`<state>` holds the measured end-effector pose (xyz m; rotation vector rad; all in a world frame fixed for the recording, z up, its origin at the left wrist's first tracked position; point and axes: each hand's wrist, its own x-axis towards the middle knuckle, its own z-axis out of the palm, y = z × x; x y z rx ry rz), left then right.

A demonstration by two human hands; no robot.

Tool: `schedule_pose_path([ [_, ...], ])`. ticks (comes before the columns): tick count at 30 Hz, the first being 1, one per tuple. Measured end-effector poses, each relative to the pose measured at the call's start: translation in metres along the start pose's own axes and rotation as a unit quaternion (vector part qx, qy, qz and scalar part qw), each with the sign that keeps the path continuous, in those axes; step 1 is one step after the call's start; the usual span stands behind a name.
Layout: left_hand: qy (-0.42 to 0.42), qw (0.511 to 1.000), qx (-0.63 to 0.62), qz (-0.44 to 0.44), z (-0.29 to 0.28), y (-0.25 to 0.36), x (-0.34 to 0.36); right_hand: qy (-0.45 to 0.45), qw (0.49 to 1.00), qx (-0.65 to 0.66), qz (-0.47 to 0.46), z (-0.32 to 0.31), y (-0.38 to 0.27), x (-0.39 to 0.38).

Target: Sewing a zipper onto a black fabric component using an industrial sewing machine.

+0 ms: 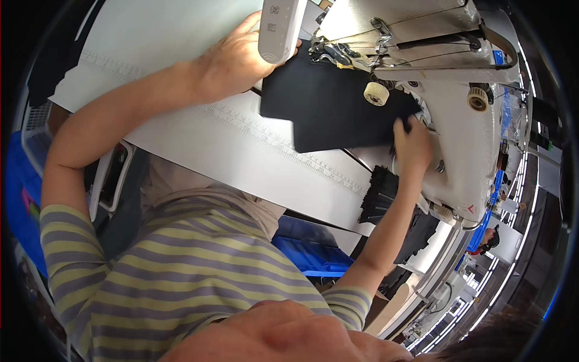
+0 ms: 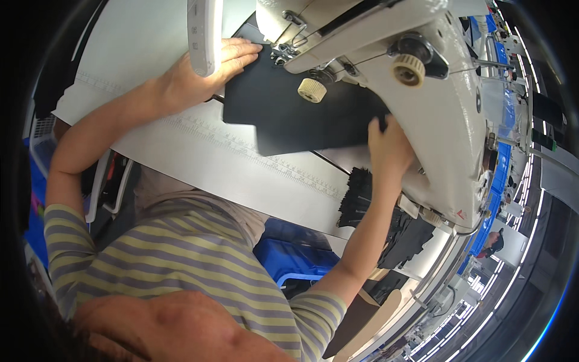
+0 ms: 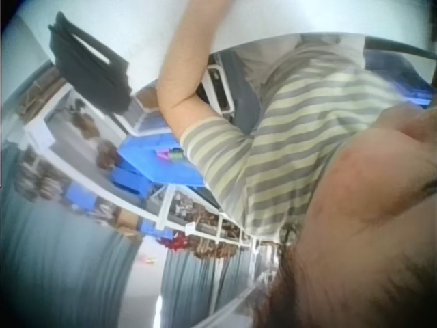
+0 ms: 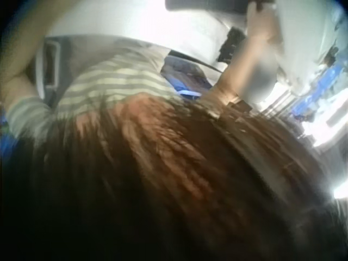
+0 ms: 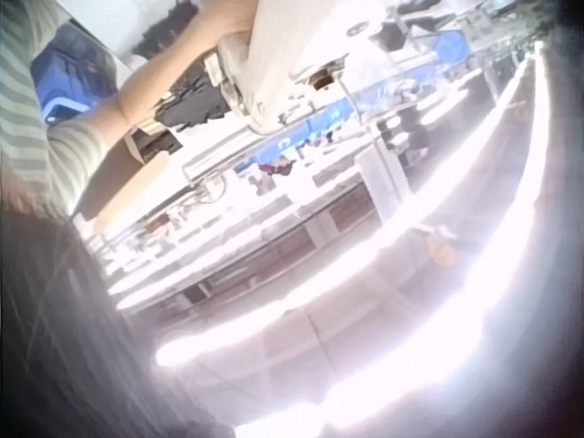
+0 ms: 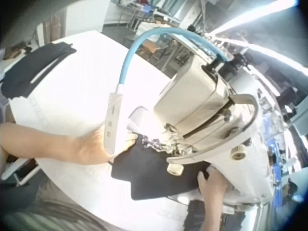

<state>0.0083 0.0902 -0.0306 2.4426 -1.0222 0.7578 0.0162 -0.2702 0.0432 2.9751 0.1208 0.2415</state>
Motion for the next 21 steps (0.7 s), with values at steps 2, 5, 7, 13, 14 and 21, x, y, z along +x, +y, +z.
schedule_pose_path([
  [2, 0.042, 0.999, -0.028, 0.010, 0.002, 0.006, 0.001, -0.030, 0.993, 0.097, 0.054, -0.025, -0.020, -0.073],
  [5, 0.028, 0.999, -0.033, -0.002, -0.001, 0.018, 0.008, 0.004, 0.976, 0.210, 0.060, -0.007, -0.045, -0.134],
  [7, 0.015, 0.999, -0.040, 0.001, 0.000, 0.017, 0.008, 0.033, 0.988, 0.141, 0.047, -0.009, -0.047, -0.139],
  [13, -0.047, 0.999, 0.015, -0.001, -0.002, 0.016, 0.004, 0.113, 0.938, 0.304, -0.120, -0.021, -0.088, -0.072],
  [14, -0.059, 0.998, 0.027, -0.009, -0.002, 0.018, 0.004, 0.110, 0.928, 0.328, -0.138, -0.009, -0.101, -0.054],
  [21, -0.057, 0.998, 0.029, 0.001, -0.001, 0.014, 0.003, 0.059, 0.845, 0.531, -0.034, 0.020, -0.161, 0.005],
])
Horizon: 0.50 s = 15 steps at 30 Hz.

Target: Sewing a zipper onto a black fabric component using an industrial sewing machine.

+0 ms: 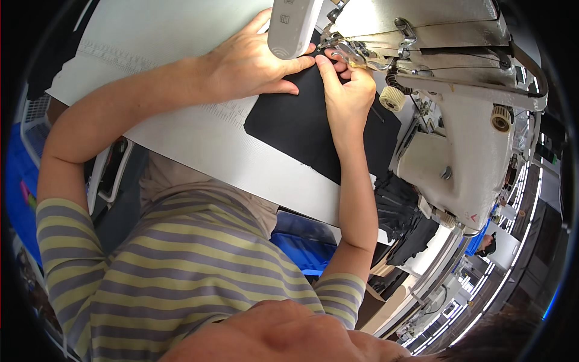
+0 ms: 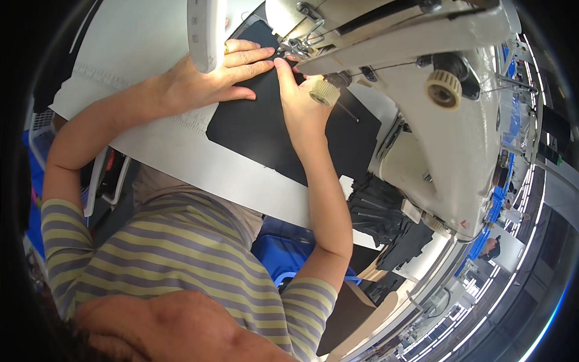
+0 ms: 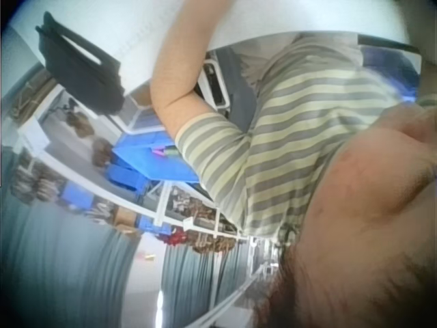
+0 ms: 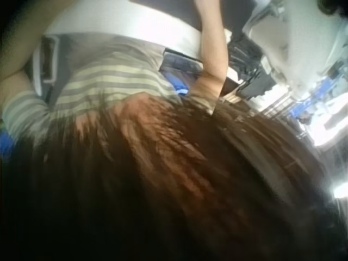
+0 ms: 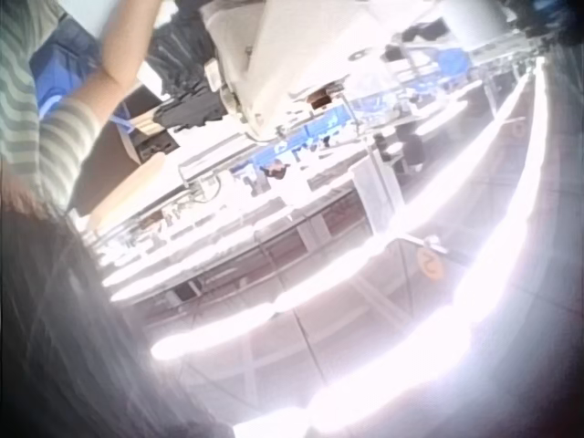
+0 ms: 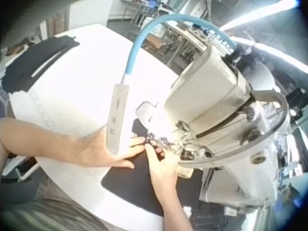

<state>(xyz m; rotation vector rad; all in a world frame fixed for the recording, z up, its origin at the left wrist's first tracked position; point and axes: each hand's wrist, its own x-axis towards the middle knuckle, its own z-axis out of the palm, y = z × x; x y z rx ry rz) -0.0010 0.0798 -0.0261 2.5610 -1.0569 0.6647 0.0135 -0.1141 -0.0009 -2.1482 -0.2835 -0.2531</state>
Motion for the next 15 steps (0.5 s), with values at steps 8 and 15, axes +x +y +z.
schedule_pose_path([
  [8, 0.019, 1.000, 0.007, 0.011, -0.002, 0.005, 0.003, -0.007, 0.999, 0.020, 0.039, -0.010, 0.002, 0.003],
  [15, 0.047, 0.999, -0.027, 0.006, -0.002, 0.001, -0.006, 0.018, 0.914, -0.309, -0.262, -0.101, -0.044, -0.063],
])
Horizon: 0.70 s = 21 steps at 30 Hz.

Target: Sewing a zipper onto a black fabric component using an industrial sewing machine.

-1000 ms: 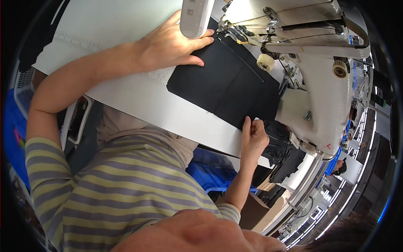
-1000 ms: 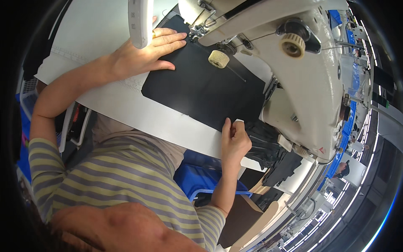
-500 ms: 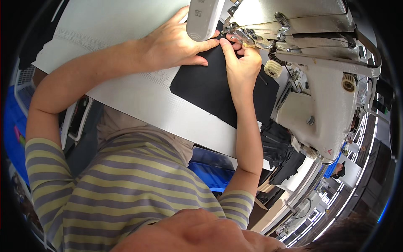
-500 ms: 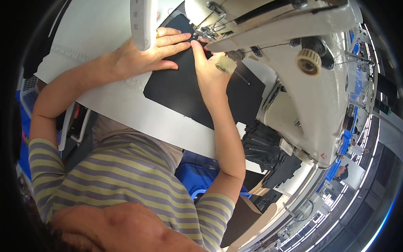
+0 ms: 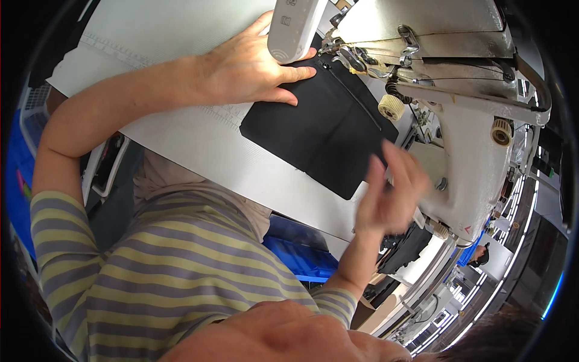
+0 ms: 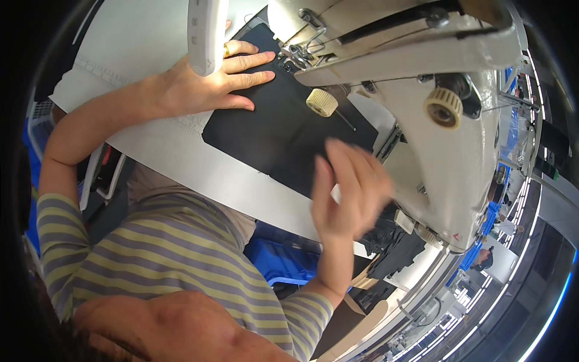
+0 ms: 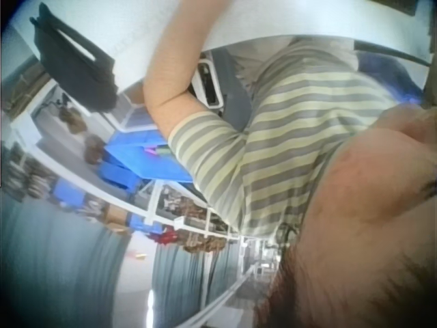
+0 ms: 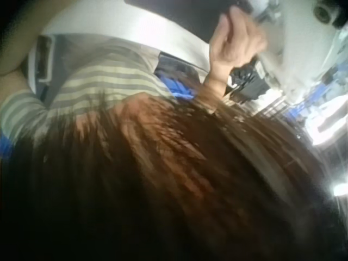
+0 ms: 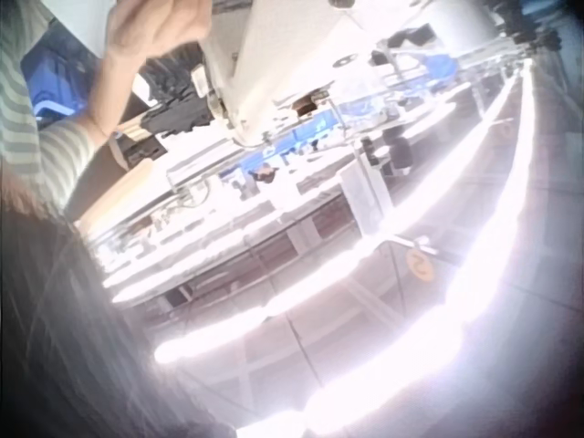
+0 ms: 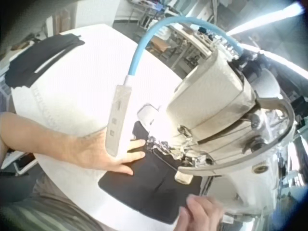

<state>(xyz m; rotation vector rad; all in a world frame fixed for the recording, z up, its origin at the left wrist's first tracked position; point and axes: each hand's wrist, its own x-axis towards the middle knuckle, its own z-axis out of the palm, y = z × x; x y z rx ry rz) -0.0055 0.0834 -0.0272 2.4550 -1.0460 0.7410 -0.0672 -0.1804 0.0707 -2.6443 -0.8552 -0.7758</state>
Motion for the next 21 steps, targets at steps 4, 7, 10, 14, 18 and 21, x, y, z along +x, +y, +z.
schedule_pose_path([
  [4, -0.005, 1.000, 0.000, 0.003, -0.003, 0.004, 0.006, 0.289, 0.920, -0.263, 0.026, -0.130, 0.121, -0.023],
  [7, -0.031, 0.999, 0.008, -0.001, -0.007, 0.005, 0.010, 0.276, 0.871, -0.220, 0.342, -0.186, 0.203, -0.015],
  [10, -0.028, 0.999, -0.031, -0.013, 0.000, 0.002, 0.010, 0.043, 0.890, -0.241, 0.384, -0.305, 0.397, -0.113],
  [14, -0.061, 0.998, 0.021, -0.013, -0.006, 0.002, 0.015, 0.152, 0.748, -0.049, 0.644, -0.280, 0.427, -0.117],
  [18, -0.082, 0.995, 0.037, -0.033, -0.007, 0.003, 0.016, 0.146, 0.761, -0.050, 0.630, -0.282, 0.435, -0.121],
  [21, -0.092, 0.995, 0.033, -0.035, -0.008, 0.001, 0.018, 0.142, 0.771, -0.054, 0.618, -0.289, 0.437, -0.123],
])
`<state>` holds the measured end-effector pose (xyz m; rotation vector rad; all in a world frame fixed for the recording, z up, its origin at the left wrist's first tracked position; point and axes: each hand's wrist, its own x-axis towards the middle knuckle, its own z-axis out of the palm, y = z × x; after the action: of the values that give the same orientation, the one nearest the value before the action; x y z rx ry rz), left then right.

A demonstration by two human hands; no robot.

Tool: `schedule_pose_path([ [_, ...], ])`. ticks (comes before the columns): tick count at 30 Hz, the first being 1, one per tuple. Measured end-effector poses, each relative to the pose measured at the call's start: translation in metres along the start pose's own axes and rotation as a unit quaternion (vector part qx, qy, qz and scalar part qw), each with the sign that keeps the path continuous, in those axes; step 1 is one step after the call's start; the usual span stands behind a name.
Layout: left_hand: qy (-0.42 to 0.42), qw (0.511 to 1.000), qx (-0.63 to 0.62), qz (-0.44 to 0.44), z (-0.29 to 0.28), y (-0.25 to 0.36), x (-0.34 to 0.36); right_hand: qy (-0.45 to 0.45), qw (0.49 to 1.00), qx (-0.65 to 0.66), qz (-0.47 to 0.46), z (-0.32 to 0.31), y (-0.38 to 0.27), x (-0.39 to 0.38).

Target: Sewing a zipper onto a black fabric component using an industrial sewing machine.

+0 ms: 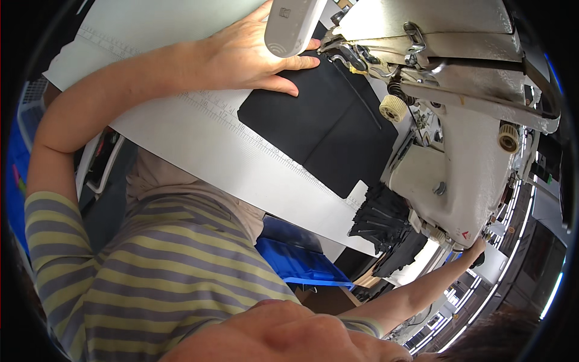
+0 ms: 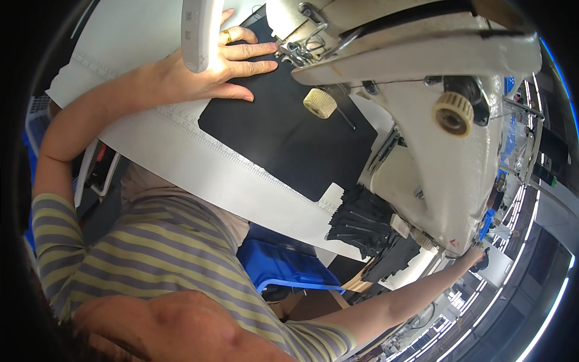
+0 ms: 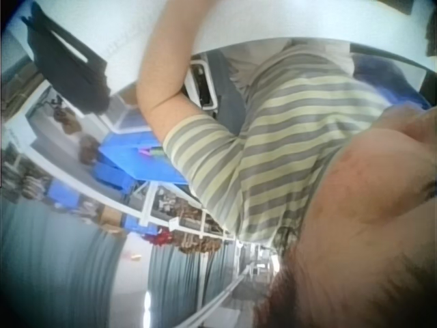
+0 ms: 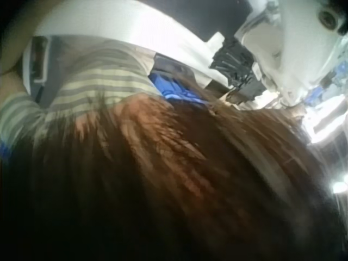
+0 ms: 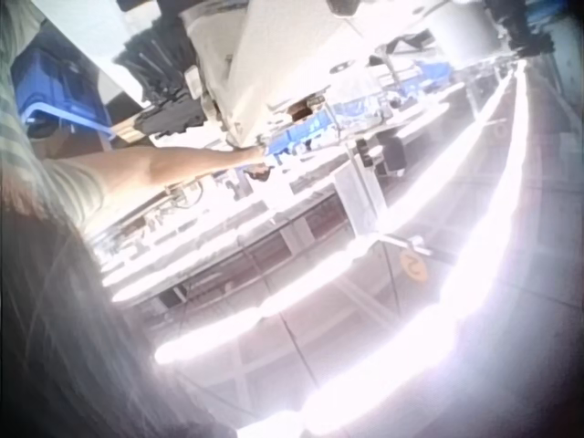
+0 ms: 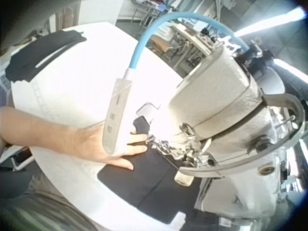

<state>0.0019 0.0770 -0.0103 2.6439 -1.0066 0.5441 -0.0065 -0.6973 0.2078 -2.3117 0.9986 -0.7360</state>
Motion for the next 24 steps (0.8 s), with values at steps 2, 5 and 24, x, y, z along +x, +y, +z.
schedule_pose_path([
  [2, -0.010, 1.000, -0.006, -0.004, 0.000, 0.000, 0.001, -0.002, 1.000, -0.003, -0.010, -0.003, 0.001, 0.001],
  [5, -0.012, 1.000, -0.004, -0.004, -0.001, 0.000, 0.002, -0.006, 1.000, -0.003, -0.017, 0.000, 0.003, 0.001],
  [24, 0.065, 0.997, -0.002, 0.031, 0.022, -0.006, -0.003, 0.155, 0.733, 0.152, -0.645, 0.107, -0.127, -0.347],
])
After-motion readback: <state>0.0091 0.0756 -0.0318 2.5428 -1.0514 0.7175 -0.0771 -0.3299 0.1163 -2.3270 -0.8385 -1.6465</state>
